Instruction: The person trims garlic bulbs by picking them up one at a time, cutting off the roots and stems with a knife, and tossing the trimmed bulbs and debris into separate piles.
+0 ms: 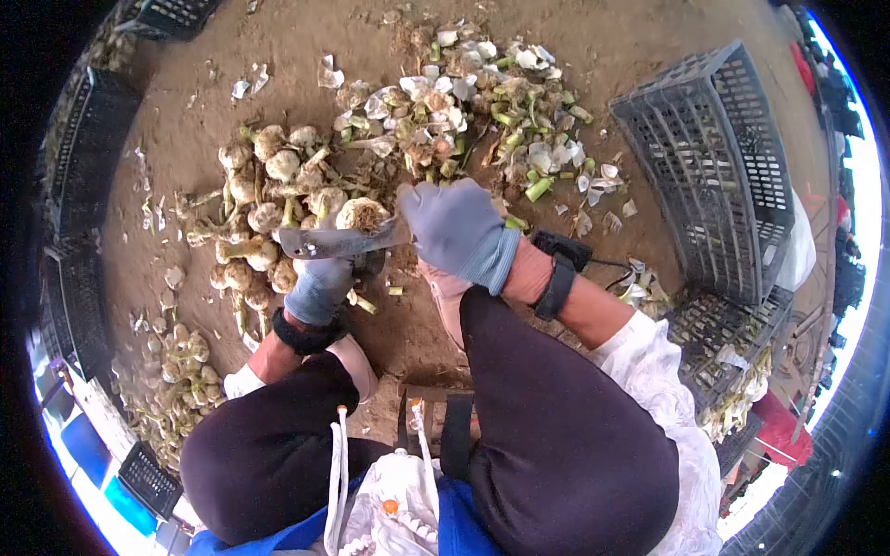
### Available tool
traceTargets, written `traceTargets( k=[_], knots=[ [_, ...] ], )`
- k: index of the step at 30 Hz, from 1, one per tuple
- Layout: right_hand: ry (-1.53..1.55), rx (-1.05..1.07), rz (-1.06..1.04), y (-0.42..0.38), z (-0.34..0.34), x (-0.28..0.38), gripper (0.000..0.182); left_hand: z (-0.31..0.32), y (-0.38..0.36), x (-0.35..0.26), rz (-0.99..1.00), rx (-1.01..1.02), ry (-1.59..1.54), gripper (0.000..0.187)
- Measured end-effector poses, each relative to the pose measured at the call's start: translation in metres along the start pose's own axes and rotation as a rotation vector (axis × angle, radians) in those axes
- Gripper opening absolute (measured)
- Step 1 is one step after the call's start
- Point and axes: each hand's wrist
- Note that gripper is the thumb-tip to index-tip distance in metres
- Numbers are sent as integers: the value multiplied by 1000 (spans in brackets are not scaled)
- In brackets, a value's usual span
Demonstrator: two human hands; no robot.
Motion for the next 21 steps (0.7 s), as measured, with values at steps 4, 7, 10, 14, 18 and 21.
traceTargets(
  k=[4,7,10,14,18,21],
  knots=[
    [56,-56,-2,-2,10,-9,20,6,-8,-24,137,-36,165,11],
    [169,-151,51,-31,28,-39,26,-2,-8,-7,428,-35,538,12],
    [-204,141,242,-77,29,-84,33,7,-15,-29,88,-86,-176,13],
    [488,149,729,-37,-12,-25,45,12,11,1,553,-140,688,17],
    [1115,260,1012,-6,6,4,42,19,13,-19,752,-181,979,25],
    [1377,-44,1179,-14,31,0,32,0,18,-25,476,-526,354,28]
  ],
)
Point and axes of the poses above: each hand's wrist, its own y-axis towards the middle knuckle, its own z-axis out of the palm, x = y × z, and after that the axes turned 15 degrees about -x, right-handed
